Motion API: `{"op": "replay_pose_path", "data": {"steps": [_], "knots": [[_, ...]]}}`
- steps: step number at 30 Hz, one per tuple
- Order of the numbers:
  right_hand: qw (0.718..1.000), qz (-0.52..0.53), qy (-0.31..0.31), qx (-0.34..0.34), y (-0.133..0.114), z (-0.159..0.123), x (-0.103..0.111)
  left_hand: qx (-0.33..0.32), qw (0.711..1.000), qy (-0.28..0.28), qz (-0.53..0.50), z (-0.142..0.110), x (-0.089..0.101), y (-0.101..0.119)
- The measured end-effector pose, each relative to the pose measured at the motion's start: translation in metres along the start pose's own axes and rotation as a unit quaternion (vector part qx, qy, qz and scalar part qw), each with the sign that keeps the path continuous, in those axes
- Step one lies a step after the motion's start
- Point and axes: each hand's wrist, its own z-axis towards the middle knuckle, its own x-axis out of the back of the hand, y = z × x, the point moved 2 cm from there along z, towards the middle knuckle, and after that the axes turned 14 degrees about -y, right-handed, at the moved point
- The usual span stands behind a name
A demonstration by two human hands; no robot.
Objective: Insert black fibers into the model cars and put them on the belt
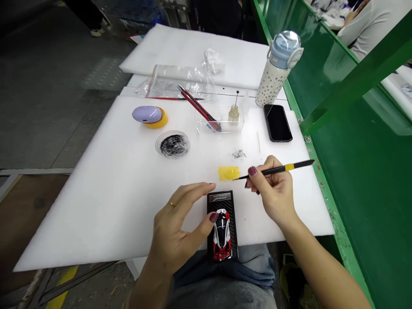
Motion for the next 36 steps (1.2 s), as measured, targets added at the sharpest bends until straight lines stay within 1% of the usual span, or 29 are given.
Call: {"op": "replay_pose_path", "data": {"steps": [4,9,13,16,18,21,23,25,27,29,34,36], "knots": [[1.0,0.014,-0.023,0.004,-0.002,-0.012,-0.011,-0.003,1.0,-0.015,-0.019,0.009,-0.006,0.006],[1.0,0.011,-0.028,0.007,-0.003,-0.016,-0.014,-0.013,0.998,-0.029,-0.048,0.01,-0.009,0.008],[1.0,0.002,-0.027,0.011,-0.002,-0.016,-0.011,-0.026,0.998,-0.034,-0.039,0.007,-0.007,0.008],[0.999,-0.027,-0.019,0.019,0.003,-0.008,-0.003,-0.022,0.999,-0.042,0.007,0.0,0.002,0.001],[0.998,-0.065,-0.012,0.016,0.009,0.0,0.004,-0.02,0.994,-0.085,0.061,-0.007,0.007,-0.004],[0.993,-0.122,-0.01,0.0,0.02,0.012,0.009,-0.037,0.972,-0.178,0.15,-0.02,0.005,-0.009],[0.989,-0.146,-0.015,-0.005,0.025,0.016,0.01,-0.055,0.955,-0.213,0.197,-0.028,0.0,-0.01],[0.987,-0.161,-0.019,-0.006,0.028,0.016,0.008,-0.067,0.942,-0.23,0.233,-0.034,-0.007,-0.01],[0.985,-0.173,-0.02,-0.013,0.03,0.016,0.006,-0.069,0.935,-0.232,0.26,-0.038,-0.013,-0.009],[0.982,-0.184,-0.02,-0.02,0.031,0.016,0.005,-0.062,0.933,-0.227,0.274,-0.04,-0.016,-0.009],[0.982,-0.185,-0.022,-0.019,0.03,0.017,0.005,-0.057,0.941,-0.213,0.256,-0.042,-0.016,-0.009],[0.985,-0.174,-0.011,-0.018,0.028,0.015,0.005,-0.059,0.947,-0.208,0.239,-0.043,-0.014,-0.01]]}}
